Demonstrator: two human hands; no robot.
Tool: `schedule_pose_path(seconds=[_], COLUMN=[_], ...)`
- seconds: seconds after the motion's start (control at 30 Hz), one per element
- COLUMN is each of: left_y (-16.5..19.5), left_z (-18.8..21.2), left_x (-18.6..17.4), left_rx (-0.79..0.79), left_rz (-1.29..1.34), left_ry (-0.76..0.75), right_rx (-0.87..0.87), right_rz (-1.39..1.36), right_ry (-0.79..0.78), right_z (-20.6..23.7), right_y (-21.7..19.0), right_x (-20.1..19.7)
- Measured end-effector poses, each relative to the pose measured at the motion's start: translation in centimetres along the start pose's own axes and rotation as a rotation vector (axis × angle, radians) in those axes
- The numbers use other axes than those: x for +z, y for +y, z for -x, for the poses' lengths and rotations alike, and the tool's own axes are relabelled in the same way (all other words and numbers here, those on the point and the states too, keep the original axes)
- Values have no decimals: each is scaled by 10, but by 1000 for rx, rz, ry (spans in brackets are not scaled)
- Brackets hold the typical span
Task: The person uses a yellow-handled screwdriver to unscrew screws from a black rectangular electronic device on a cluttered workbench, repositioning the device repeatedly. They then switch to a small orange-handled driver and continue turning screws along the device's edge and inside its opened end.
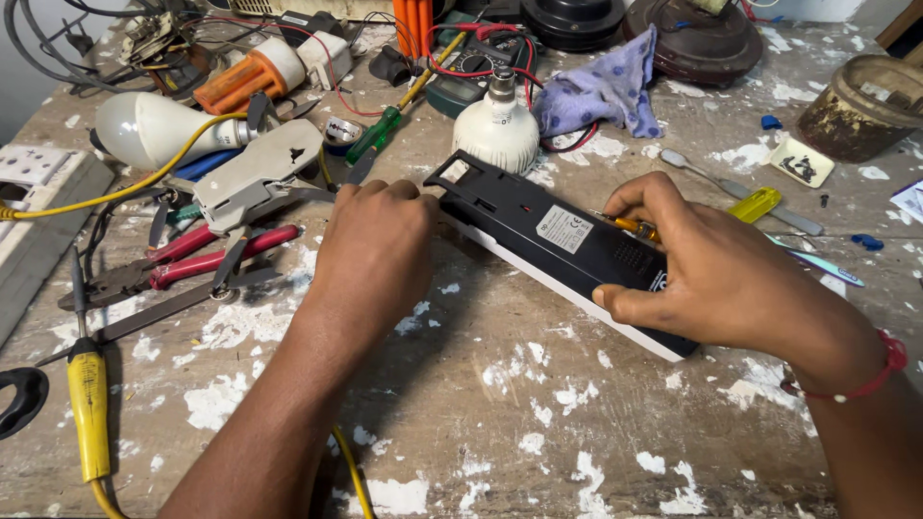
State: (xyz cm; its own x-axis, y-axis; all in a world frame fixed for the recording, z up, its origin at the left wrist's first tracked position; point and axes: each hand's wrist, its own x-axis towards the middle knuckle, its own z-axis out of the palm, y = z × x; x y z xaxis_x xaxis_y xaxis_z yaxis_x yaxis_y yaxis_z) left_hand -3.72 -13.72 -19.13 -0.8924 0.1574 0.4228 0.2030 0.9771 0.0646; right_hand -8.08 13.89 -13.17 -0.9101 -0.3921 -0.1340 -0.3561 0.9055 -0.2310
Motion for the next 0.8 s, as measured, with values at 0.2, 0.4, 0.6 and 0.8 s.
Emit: schedule_pose_path(seconds=[0.2, 0.4, 0.6, 0.8], left_y=[16, 34, 41, 53], left_z=[-3, -6, -12, -16], left_x=[-3, 3, 15, 26], left_rx=[12, 195, 279, 315], left_rz=[67, 336, 464, 475], left_ry=[91, 233, 190, 88], right_rx=[-221, -360, -548, -173], right_rz=[48, -167, -374, -51], right_ry=[88, 189, 327, 123], right_z=[-13, -26, -23, 4], right_y=[-10, -13, 20, 42], right_x=[12, 31, 13, -5])
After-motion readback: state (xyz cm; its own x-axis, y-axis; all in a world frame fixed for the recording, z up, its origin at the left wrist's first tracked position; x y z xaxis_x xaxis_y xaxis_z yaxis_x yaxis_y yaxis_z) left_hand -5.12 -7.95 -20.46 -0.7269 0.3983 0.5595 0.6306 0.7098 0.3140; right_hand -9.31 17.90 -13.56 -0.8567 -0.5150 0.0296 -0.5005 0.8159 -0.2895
